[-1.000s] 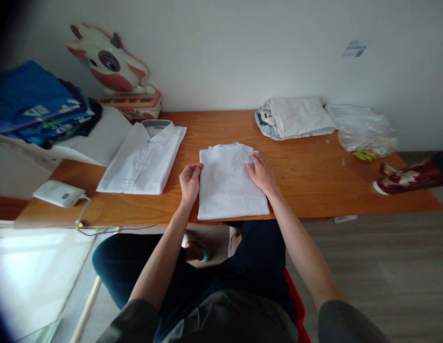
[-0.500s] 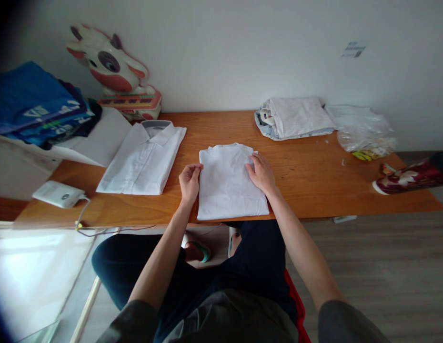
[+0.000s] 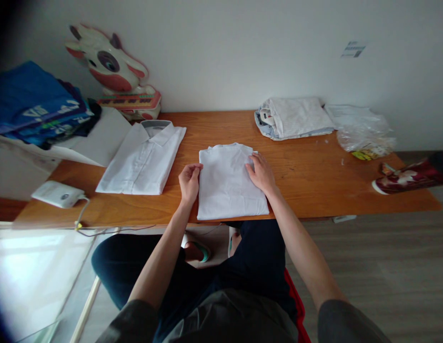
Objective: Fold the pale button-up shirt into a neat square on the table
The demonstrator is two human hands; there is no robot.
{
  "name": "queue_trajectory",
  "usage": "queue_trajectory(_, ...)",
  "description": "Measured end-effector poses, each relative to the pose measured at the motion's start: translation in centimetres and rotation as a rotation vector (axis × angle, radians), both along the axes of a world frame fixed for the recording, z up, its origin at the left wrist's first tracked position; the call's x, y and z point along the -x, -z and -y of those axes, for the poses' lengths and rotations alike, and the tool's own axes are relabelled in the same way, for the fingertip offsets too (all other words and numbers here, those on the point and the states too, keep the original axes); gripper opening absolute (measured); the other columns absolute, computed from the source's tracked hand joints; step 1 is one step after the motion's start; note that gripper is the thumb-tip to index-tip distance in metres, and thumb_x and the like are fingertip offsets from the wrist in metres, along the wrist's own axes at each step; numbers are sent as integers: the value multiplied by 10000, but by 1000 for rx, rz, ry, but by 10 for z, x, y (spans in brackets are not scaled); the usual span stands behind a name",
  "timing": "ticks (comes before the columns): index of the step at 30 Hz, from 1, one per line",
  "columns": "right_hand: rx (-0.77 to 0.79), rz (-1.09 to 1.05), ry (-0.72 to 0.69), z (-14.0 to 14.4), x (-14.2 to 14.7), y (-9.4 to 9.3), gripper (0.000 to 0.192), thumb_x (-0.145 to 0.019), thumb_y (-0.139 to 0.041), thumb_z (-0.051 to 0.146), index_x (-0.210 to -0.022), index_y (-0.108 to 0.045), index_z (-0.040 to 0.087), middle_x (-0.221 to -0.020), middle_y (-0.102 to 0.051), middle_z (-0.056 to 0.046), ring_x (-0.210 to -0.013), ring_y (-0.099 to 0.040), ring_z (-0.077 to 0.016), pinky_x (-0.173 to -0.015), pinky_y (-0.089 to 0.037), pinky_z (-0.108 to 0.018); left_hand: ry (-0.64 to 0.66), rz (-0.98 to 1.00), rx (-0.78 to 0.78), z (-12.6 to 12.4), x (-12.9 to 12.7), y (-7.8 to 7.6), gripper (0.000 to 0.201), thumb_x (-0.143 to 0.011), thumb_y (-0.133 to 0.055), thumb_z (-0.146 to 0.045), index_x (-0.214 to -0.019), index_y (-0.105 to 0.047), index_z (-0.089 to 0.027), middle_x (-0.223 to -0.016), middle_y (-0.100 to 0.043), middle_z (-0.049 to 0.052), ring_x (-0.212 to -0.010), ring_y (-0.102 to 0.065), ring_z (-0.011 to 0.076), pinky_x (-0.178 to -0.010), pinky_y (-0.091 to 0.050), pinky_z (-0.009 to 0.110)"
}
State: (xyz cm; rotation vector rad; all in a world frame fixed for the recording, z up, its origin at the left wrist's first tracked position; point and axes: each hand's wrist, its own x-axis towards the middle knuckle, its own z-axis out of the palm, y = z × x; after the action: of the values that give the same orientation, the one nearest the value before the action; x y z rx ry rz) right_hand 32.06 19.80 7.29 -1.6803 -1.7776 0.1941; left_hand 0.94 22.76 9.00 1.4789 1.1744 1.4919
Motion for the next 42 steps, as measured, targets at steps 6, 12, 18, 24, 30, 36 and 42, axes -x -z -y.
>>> queue_trajectory(6,10,10,4,0,0,-2,474,-1060,-505,472,-1457,-603,232,-1603,-551,-136,-1552,-449,-318,-1319,-342,-582,-6,1,13,0,1,0,174,-1000,-612,-339,-1022,-753,-240,-1061,-782,62,-1040,-720,239,-974,-551,385)
queue_trajectory(12,6,-7,8,1,0,-2,473,-1058,-508,485,-1450,-612,240,-1604,-553,-128,-1552,-449,-318,-1318,-345,-581,-16,-7,1,1,1,-1,175,-1002,-609,-332,-1019,-755,-238,-1060,-784,63,-1034,-721,238,-976,-548,385)
queue_trajectory(18,6,-14,5,-1,0,-3,469,-1048,-512,473,-1444,-625,249,-1593,-565,-121,-1540,-461,-332,-1307,-354,-611,-25,-9,16,0,1,-2,164,-988,-612,-326,-1003,-749,-239,-1066,-784,62,-1046,-722,237,-994,-549,388)
queue_trajectory(24,-8,4,10,1,0,-4,435,-1050,-519,445,-1425,-635,257,-1554,-600,-116,-1504,-506,-312,-1292,-391,-581,-23,-3,18,-1,0,0,164,-984,-606,-324,-997,-747,-241,-1052,-780,58,-1042,-721,235,-995,-548,389)
queue_trajectory(30,-19,-2,4,0,-1,-3,426,-1052,-528,441,-1414,-641,245,-1548,-602,-127,-1510,-502,-308,-1299,-381,-567,-16,4,-4,-2,0,1,162,-982,-608,-312,-999,-750,-235,-1046,-781,61,-1027,-721,234,-988,-547,387)
queue_trajectory(36,-9,-16,-4,0,-1,-3,442,-1033,-561,454,-1423,-633,258,-1572,-580,-119,-1543,-462,-321,-1303,-371,-586,-29,-20,1,0,1,0,176,-996,-607,-330,-1023,-756,-241,-1082,-788,64,-1046,-727,242,-1003,-550,398)
queue_trajectory(42,-5,-14,-18,1,-1,-3,479,-1018,-578,474,-1447,-616,264,-1589,-559,-117,-1543,-458,-322,-1308,-355,-606,-25,-13,19,4,1,-3,183,-991,-624,-342,-1053,-762,-239,-1103,-797,68,-1062,-737,245,-1013,-557,402)
